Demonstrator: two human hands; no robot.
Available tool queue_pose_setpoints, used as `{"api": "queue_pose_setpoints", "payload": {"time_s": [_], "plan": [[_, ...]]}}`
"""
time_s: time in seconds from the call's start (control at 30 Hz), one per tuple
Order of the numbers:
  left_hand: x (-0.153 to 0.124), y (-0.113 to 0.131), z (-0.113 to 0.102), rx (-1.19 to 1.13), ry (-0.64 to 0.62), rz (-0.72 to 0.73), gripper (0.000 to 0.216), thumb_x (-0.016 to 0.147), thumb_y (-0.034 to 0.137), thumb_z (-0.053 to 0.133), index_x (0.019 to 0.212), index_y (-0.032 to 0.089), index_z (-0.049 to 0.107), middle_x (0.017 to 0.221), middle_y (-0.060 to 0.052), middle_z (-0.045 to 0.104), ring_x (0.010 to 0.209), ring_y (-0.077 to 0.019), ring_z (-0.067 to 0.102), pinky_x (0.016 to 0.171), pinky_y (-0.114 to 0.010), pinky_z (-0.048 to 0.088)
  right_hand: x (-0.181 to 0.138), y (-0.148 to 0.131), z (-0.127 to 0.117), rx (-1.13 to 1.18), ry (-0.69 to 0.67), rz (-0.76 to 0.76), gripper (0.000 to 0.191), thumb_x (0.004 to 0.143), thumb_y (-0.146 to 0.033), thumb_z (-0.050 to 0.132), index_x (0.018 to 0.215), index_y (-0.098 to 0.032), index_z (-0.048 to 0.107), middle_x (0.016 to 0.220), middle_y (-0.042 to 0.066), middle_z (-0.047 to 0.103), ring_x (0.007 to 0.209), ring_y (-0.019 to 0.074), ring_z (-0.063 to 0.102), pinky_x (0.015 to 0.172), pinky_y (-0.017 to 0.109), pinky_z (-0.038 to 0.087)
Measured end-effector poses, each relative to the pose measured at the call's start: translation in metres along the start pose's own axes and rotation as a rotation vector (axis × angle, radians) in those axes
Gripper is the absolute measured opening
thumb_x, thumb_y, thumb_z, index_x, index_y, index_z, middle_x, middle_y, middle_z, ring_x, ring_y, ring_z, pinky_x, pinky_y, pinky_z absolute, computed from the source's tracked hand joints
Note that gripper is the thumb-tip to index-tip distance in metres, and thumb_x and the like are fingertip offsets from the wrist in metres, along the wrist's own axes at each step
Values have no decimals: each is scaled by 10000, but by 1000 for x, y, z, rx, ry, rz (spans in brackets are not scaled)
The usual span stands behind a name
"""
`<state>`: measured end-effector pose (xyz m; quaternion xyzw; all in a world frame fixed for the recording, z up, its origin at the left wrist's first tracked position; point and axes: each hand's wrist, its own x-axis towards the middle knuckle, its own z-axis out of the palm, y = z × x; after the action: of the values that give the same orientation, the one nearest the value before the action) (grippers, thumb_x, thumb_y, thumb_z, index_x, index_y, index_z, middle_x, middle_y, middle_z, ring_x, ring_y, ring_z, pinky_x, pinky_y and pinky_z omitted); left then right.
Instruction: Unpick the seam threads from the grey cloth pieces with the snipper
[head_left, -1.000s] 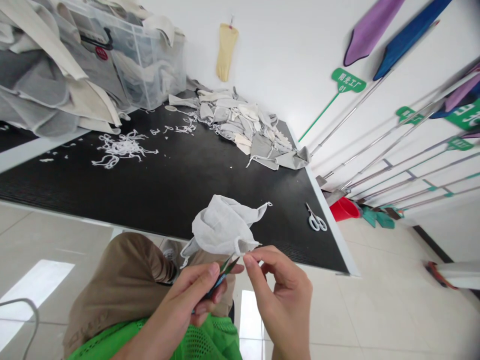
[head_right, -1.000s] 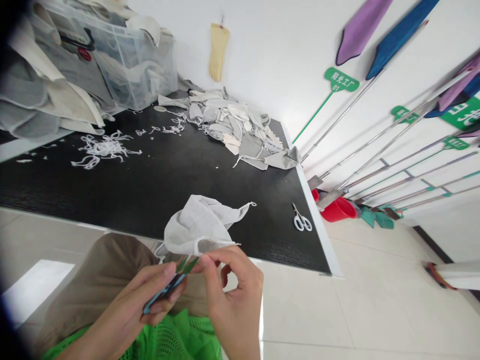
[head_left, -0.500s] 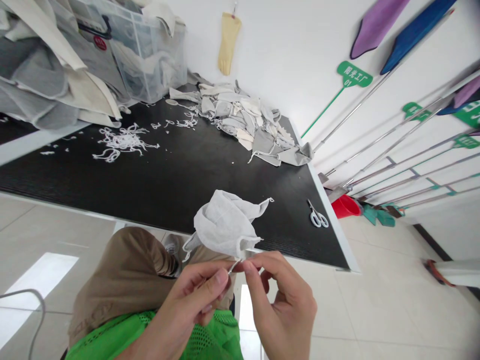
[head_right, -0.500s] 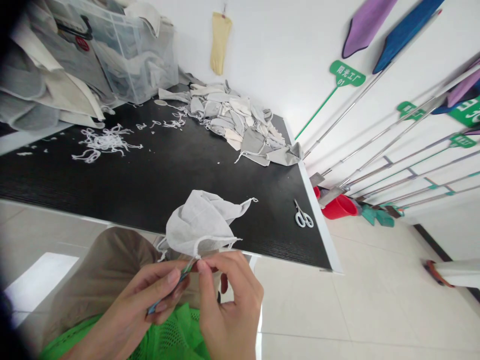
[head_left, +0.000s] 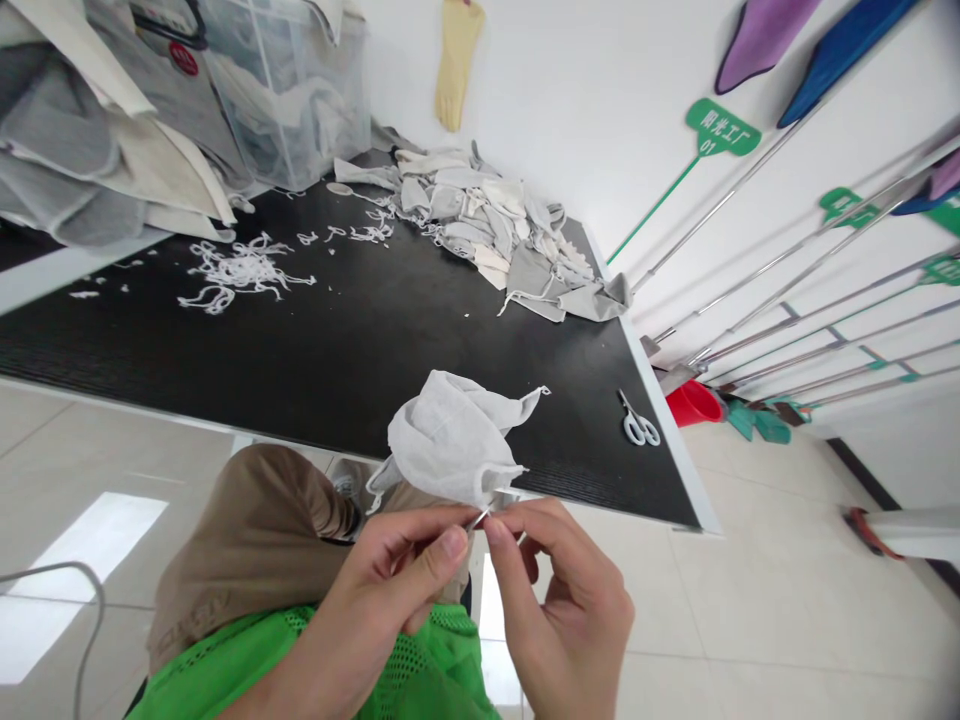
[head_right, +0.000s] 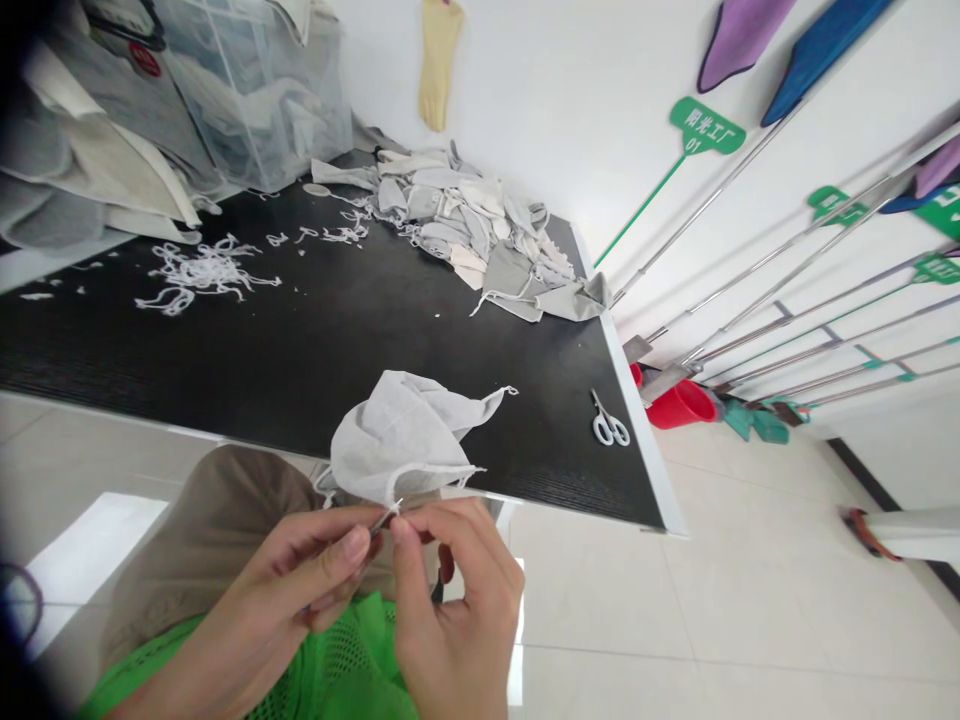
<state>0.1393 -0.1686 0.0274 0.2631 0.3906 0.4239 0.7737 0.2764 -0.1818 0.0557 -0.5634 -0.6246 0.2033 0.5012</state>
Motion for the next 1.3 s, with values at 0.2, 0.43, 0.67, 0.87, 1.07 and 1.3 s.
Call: {"api": "queue_pose_setpoints", "payload": {"time_s": [0.2,0.43,0.67,0.87,1.07,1.3], "plan": [[0,-1,-2,54,-23,-16,437,766,514,751,1056,187,772,555,43,427,492,-44,264,425,-182,180,0,1,-1,14,2,-1,114,847,-107,654,844,-219,673,743,-17,658,633,115,567,508,235,413],[3,-1,-2,90,-36,7,454,770,550,731,1040,188,772,548,51,385,487,-48,245,422,-189,165,1,3,-1,11,-10,-14,118,844,-99,652,847,-216,668,745,-14,656,631,114,561,512,238,413],[3,0,-2,103,-80,8,398,829,533,679,1000,187,775,533,70,268,487,-51,182,418,-189,126,3,2,-1,6,-30,7,103,856,-112,641,825,-209,659,729,-13,635,628,114,550,514,240,406],[6,-4,-4,145,-24,45,405,803,525,707,1033,198,774,533,61,336,481,-53,233,410,-170,171,4,3,-2,34,-33,38,95,864,-129,635,813,-205,657,723,-10,631,634,116,549,518,239,401],[5,-1,-7,239,18,140,340,816,463,709,1036,218,789,499,41,373,476,-75,261,403,-184,208,3,3,-2,37,-23,42,94,859,-129,636,797,-195,658,710,0,628,623,120,546,511,241,404],[3,2,-1,228,-14,116,334,822,483,699,987,210,799,498,52,318,471,-68,216,403,-191,163,2,2,-3,20,-35,7,93,868,-128,621,808,-193,648,710,16,625,619,135,543,517,252,408]]}}
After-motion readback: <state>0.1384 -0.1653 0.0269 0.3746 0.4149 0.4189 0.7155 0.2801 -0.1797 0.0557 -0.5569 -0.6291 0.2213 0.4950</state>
